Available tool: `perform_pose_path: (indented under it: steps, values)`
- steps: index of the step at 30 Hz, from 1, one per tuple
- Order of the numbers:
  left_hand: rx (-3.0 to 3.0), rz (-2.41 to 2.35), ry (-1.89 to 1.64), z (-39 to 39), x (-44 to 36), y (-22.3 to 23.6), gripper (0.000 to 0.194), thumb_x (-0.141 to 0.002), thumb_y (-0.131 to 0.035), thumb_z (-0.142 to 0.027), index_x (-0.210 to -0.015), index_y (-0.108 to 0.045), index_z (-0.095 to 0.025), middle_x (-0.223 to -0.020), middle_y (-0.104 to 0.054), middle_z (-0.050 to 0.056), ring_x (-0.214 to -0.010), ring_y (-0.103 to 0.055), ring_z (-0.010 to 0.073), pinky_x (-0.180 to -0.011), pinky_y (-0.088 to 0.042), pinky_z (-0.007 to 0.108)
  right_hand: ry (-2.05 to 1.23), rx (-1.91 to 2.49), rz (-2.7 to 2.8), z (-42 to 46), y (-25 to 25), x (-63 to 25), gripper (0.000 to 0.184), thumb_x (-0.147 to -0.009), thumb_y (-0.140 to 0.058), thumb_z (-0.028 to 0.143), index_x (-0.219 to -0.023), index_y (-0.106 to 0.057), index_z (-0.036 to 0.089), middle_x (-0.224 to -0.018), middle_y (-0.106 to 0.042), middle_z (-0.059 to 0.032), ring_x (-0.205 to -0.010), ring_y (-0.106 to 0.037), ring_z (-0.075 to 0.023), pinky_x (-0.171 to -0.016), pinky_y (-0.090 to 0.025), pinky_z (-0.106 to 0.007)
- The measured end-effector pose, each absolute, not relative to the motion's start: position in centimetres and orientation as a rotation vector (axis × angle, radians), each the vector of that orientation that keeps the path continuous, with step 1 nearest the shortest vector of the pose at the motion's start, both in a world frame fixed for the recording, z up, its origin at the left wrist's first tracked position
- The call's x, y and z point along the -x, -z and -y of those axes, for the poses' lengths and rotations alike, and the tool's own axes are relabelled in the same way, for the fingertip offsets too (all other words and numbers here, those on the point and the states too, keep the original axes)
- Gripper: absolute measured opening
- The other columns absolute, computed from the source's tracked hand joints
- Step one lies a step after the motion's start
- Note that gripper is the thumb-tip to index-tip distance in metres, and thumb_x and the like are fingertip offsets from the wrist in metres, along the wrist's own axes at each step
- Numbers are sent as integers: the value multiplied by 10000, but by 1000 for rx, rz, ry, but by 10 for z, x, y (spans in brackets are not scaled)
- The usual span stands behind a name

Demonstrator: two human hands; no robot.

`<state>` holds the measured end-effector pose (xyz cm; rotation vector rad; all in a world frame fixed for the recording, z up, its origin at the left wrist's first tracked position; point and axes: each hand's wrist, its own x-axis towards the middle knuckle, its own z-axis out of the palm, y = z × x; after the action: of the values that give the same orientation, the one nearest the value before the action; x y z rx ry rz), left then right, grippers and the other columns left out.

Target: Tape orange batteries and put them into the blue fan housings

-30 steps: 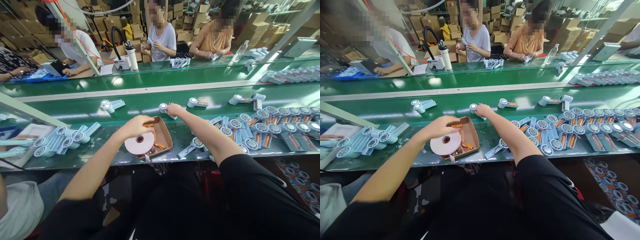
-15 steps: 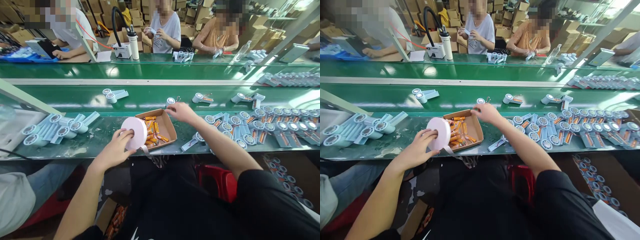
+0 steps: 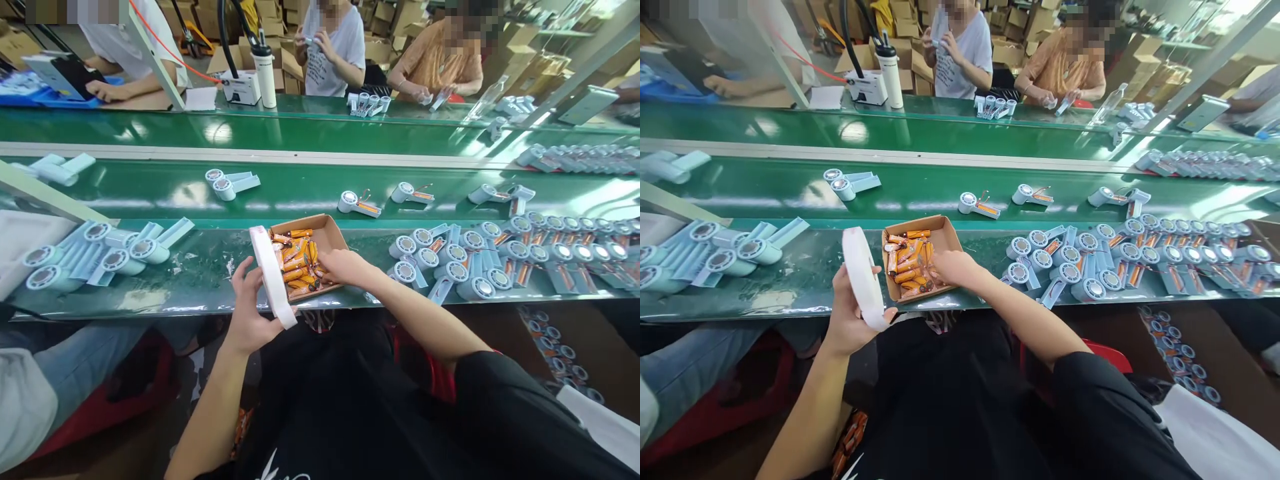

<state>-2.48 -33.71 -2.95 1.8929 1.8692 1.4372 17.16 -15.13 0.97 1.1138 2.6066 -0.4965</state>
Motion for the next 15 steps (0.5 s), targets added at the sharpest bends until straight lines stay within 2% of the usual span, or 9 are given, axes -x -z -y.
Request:
perform_pose_path:
  steps: [2, 3, 5, 7, 9, 12, 15]
  values:
    - [-2028, -1845, -1369, 338, 25, 27, 782, -739, -861, -311, -1431, -498, -288, -1319, -615, 109, -1521, -394, 389, -1226, -402, 604, 589, -1155, -2653, 143, -8, -181, 343, -969, -726, 338, -1261, -692, 161, -1128, -796, -180, -1067, -769, -344, -903, -585, -400]
    - [-2080, -1844, -1346, 339, 26, 26, 763, -751, -845, -292, -1430, -498, -283, -1296, -627, 104, -1508, -404, 389, -1238, -376, 614, 744, -1204, -2690, 139, -7, -187, 341, -984, -698, 323, -1287, -678, 167, -1120, -798, -154, -1052, -771, -308, -913, -589, -388]
    - [-2124, -1877, -1322, 341, 26, 27, 734, -775, -817, -283, -1433, -489, -273, -1289, -634, 104, -1474, -430, 387, -1221, -390, 611, 1339, -1283, -2727, 133, -6, -203, 429, -936, -734, 302, -1338, -650, 178, -1071, -795, -93, -980, -771, -239, -898, -605, -354]
    - [-2145, -1922, -1297, 342, 26, 30, 710, -794, -802, -283, -1429, -485, -259, -1300, -633, 115, -1454, -430, 392, -1175, -439, 595, 2129, -1238, -2574, 134, -4, -216, 571, -835, -823, 323, -1361, -642, 193, -1015, -777, -43, -902, -760, -199, -853, -626, -333]
    - [-2188, -1962, -1271, 342, 25, 33, 684, -803, -804, -273, -1412, -492, -248, -1298, -638, 124, -1438, -428, 397, -1143, -467, 588, 2673, -1098, -2332, 142, -5, -223, 584, -755, -897, 360, -1281, -686, 218, -950, -756, -2, -839, -747, -168, -814, -635, -304]
    - [-2292, -1995, -1221, 340, 24, 35, 647, -808, -827, -270, -1373, -516, -231, -1276, -656, 133, -1415, -432, 400, -1135, -478, 590, 3042, -1016, -2106, 161, -10, -222, 438, -690, -969, 356, -1024, -719, 224, -927, -753, 13, -803, -744, -138, -775, -635, -253]
    - [-2350, -2047, -1146, 337, 20, 34, 599, -815, -840, -275, -1339, -556, -216, -1249, -680, 141, -1393, -441, 407, -1116, -493, 579, 3231, -1083, -1973, 181, -16, -217, 460, -626, -1013, 346, -907, -670, 226, -1029, -787, -8, -839, -774, -158, -754, -651, -257]
